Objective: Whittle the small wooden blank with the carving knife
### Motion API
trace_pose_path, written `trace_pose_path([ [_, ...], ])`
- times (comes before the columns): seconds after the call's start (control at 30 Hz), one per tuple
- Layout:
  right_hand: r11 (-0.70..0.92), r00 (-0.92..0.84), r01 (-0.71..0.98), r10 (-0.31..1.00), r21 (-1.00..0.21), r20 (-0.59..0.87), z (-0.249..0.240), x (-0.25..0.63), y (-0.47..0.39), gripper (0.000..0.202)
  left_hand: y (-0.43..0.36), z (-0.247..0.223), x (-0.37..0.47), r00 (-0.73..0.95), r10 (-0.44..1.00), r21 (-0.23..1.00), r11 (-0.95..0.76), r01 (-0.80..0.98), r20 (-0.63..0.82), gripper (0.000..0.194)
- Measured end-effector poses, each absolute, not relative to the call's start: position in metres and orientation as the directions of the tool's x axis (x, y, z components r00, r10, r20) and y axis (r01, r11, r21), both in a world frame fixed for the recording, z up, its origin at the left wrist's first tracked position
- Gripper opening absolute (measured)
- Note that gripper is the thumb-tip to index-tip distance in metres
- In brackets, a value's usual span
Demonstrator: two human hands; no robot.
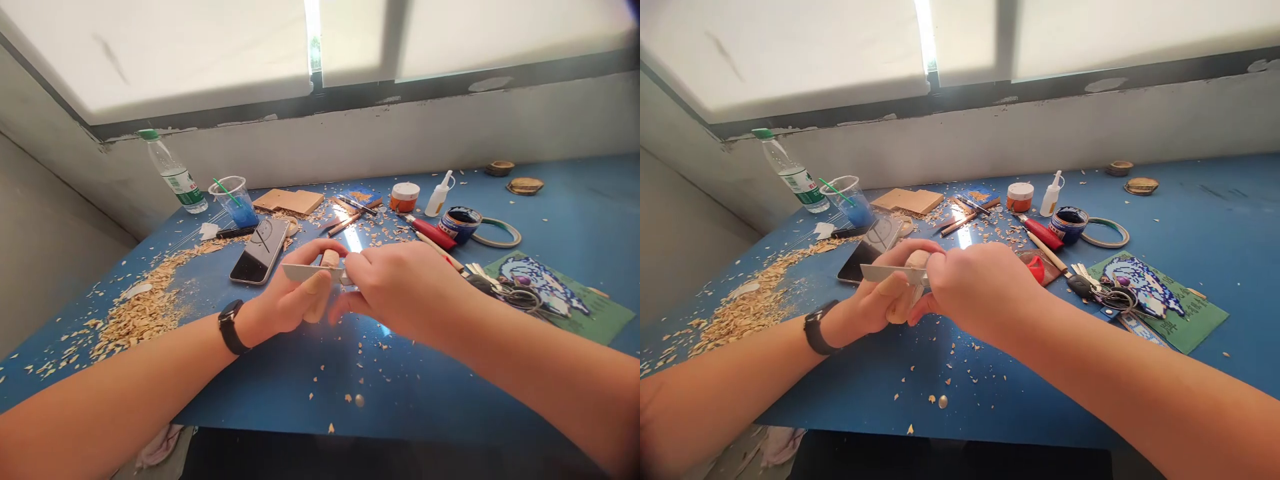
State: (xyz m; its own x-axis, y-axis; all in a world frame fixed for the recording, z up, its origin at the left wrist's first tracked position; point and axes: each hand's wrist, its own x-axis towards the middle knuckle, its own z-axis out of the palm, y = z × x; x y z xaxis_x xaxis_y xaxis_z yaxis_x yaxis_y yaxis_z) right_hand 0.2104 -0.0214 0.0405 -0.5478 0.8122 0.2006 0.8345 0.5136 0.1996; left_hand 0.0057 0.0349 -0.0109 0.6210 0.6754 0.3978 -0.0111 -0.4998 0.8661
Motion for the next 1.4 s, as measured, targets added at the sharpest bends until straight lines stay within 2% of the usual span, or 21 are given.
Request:
trace_pose_path([
  [0.13,0.552,-0.607,0.794,0.750,0.255,0.265,0.038,0.214,-0.021,0.026,0.037,-0.009,0.007,0.720,0.589,0.891,-0.446,-0.088,0.366,0.056],
  [0.33,0.555,-0.602,0.798,0.730,0.232,0.324,0.034,0.215,-0.021,0.039,0.036,-0.010,0.008,0.689,0.617,0.864,-0.503,-0.026,0.380,0.054],
  [0.4,0.547,-0.593,0.805,0.734,0.229,0.331,0.034,0.215,-0.019,0.041,0.037,-0.012,0.007,0.668,0.617,0.842,-0.539,-0.026,0.416,0.051],
  [0.5,0.534,-0.587,0.809,0.738,0.244,0.334,0.033,0.215,-0.017,0.031,0.036,-0.014,0.008,0.620,0.600,0.787,-0.616,-0.045,0.506,0.049],
  [0.57,0.517,-0.570,0.822,0.752,0.240,0.330,0.033,0.214,-0.016,0.030,0.032,-0.014,0.008,0.609,0.631,0.815,-0.577,-0.047,0.481,0.050],
  [0.67,0.494,-0.528,0.849,0.790,0.186,0.311,0.036,0.211,-0.017,0.041,0.025,-0.013,0.009,0.603,0.692,0.889,-0.453,-0.065,0.397,0.050],
  [0.77,0.460,-0.485,0.874,0.824,0.154,0.292,0.038,0.207,-0.019,0.050,0.022,-0.014,0.011,0.587,0.705,0.898,-0.431,-0.090,0.397,0.048],
  [1.0,0.394,-0.446,0.892,0.847,0.220,0.289,0.032,0.206,-0.023,0.037,0.025,-0.018,0.014,0.439,0.781,0.872,-0.489,-0.013,0.444,0.052],
  [1.17,0.326,-0.378,0.922,0.875,0.209,0.303,0.031,0.204,-0.020,0.061,0.025,-0.016,0.013,0.327,0.782,0.816,-0.576,0.052,0.531,0.053],
  [1.3,0.377,-0.411,0.910,0.869,0.172,0.273,0.035,0.205,-0.019,0.062,0.027,-0.012,0.011,0.442,0.723,0.800,-0.600,0.022,0.530,0.057],
  [1.4,0.425,-0.450,0.893,0.861,0.149,0.236,0.038,0.208,-0.022,0.058,0.029,-0.009,0.007,0.592,0.670,0.858,-0.509,-0.074,0.448,0.056],
])
